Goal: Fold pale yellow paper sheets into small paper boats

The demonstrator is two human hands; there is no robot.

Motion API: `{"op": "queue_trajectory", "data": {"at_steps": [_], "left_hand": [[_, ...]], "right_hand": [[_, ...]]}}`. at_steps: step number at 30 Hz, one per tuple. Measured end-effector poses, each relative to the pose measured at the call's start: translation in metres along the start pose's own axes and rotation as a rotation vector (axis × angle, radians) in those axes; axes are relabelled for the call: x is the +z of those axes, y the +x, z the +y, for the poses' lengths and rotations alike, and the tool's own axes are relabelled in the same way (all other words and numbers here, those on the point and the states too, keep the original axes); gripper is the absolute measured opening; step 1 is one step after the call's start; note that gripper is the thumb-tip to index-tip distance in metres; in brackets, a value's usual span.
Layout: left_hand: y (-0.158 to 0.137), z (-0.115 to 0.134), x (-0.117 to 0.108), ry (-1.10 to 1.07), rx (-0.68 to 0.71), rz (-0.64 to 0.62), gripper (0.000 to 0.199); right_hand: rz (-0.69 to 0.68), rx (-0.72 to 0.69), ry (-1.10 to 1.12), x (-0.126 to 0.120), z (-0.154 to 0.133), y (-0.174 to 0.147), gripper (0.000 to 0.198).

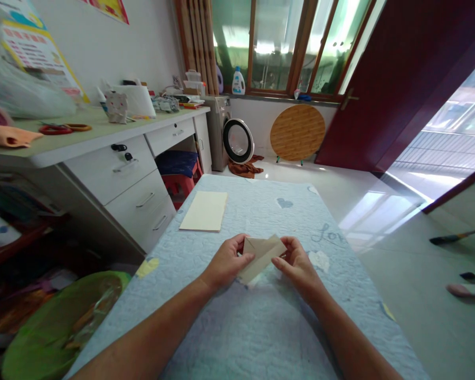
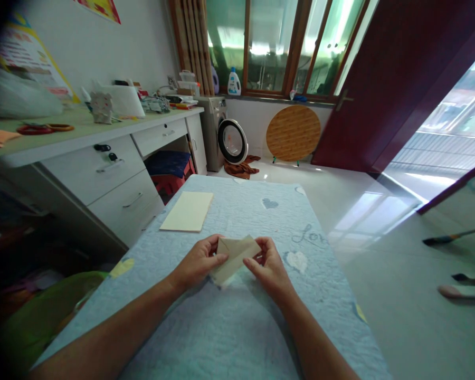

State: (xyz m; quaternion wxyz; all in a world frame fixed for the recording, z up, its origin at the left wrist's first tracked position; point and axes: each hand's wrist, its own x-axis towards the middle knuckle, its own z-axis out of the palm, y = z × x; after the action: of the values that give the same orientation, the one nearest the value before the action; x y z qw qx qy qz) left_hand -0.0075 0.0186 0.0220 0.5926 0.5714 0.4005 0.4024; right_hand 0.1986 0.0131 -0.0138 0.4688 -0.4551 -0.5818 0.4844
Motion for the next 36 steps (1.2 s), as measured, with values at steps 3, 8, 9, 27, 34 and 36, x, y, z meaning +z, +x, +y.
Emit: {"op": "queue_trajectory", "data": {"at_steps": [3, 8, 9, 27, 34, 36], "left_hand": [[0.001, -0.008, 0.005, -0.28, -0.058, 0.041, 0.03], [0.002, -0.018, 0.011, -0.333, -0.114, 0.021, 0.034], [0.001, -0.019, 0.01, -0.27, -0.088, 0.031, 0.033], [-0.013, -0.007, -0.008, 1.29, 0.441, -0.207, 0.012], [-0.012, -0.005, -0.015, 1.16, 0.291, -0.259, 0.009], [-0.012, -0.005, -0.016, 1.125, 0.247, -0.247, 0.01]], "right_hand": [[-0.091, 0.032, 0.023, 0.007, 0.002, -0.001, 0.044], [-0.119, -0.028, -0.072, 0.016, -0.008, -0.006, 0.019], [-0.094, -0.072, -0.143, 0.017, -0.01, -0.006, 0.01], [-0.243, -0.354, -1.059, 0.01, -0.022, -0.013, 0.02], [-0.368, -0.268, -0.975, -0.009, -0.033, -0.014, 0.017], [-0.373, -0.257, -0.958, -0.013, -0.032, -0.012, 0.015]]}}
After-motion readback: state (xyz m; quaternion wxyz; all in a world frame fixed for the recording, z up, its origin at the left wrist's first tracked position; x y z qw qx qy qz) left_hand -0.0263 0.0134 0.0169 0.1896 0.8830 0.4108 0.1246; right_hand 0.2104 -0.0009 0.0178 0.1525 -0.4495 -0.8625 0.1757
